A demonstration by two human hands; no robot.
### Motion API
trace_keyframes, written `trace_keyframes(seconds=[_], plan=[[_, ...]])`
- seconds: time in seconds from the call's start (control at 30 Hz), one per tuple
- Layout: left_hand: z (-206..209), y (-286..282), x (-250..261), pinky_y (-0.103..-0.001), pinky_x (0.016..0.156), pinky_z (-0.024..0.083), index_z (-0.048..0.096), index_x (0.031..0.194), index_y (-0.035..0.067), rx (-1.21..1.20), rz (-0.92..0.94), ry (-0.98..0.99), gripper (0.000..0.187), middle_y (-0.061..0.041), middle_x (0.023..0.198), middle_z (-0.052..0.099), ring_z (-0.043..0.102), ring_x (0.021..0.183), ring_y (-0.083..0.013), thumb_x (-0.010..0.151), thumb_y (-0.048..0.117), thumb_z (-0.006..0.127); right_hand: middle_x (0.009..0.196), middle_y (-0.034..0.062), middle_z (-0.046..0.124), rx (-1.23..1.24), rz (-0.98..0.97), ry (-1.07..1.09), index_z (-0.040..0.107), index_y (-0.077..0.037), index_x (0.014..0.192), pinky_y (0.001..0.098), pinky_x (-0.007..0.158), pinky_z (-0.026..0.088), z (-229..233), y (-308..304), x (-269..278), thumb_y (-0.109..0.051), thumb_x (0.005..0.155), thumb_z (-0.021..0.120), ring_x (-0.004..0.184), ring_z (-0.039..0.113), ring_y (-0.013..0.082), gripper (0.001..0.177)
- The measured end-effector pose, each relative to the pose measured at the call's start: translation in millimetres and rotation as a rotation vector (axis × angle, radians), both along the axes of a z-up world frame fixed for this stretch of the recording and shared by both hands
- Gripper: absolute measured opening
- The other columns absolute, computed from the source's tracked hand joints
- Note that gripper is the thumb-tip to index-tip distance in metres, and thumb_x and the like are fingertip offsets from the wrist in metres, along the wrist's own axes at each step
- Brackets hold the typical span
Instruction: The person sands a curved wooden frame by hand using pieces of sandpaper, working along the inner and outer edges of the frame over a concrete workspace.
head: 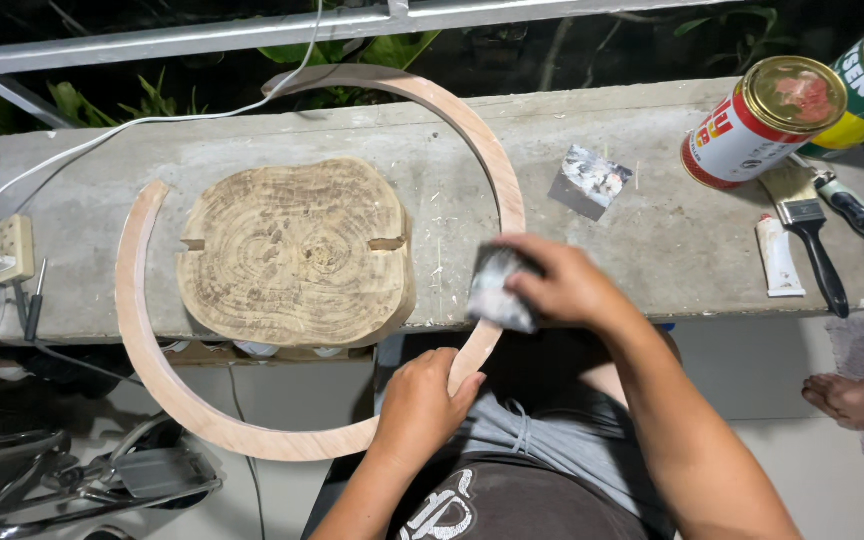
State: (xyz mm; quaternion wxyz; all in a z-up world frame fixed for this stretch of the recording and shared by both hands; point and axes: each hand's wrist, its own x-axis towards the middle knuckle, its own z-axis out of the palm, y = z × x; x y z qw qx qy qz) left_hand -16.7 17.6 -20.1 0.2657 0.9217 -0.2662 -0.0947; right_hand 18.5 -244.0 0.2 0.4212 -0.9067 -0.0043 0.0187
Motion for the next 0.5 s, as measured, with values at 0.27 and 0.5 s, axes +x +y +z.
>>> trace_keyframes(seconds=[0.27, 0.5], plan=[[5, -5, 2, -0.054, 0.066, 0.046, 0.056, 0.082, 0.009, 0.005, -0.005, 0.021, 0.031, -0.013, 0.079, 0.066, 0.063, 0.075, -0.0408, 0.09, 0.035, 0.072, 0.138, 0.0009, 0.069, 0.168, -0.406, -0.075, 0.062, -0.029, 0.141, 0.0256, 0.104, 0.045, -2, 5, -32, -0.016, 0.085, 0.072, 0.122, 0.063, 0.0126, 0.058], [10, -6, 0, -0.056, 0.068, 0.046, 0.058, 0.083, 0.01, 0.032, 0.014, 0.04, 0.029, -0.014, 0.082, 0.068, 0.065, 0.079, -0.0426, 0.09, 0.036, 0.071, 0.149, 0.0088, 0.059, 0.167, -0.263, -0.123, 0.06, -0.026, 0.143, 0.0242, 0.115, 0.038, -12, 27, -42, -0.017, 0.087, 0.073, 0.14, 0.053, 0.0151, 0.058]])
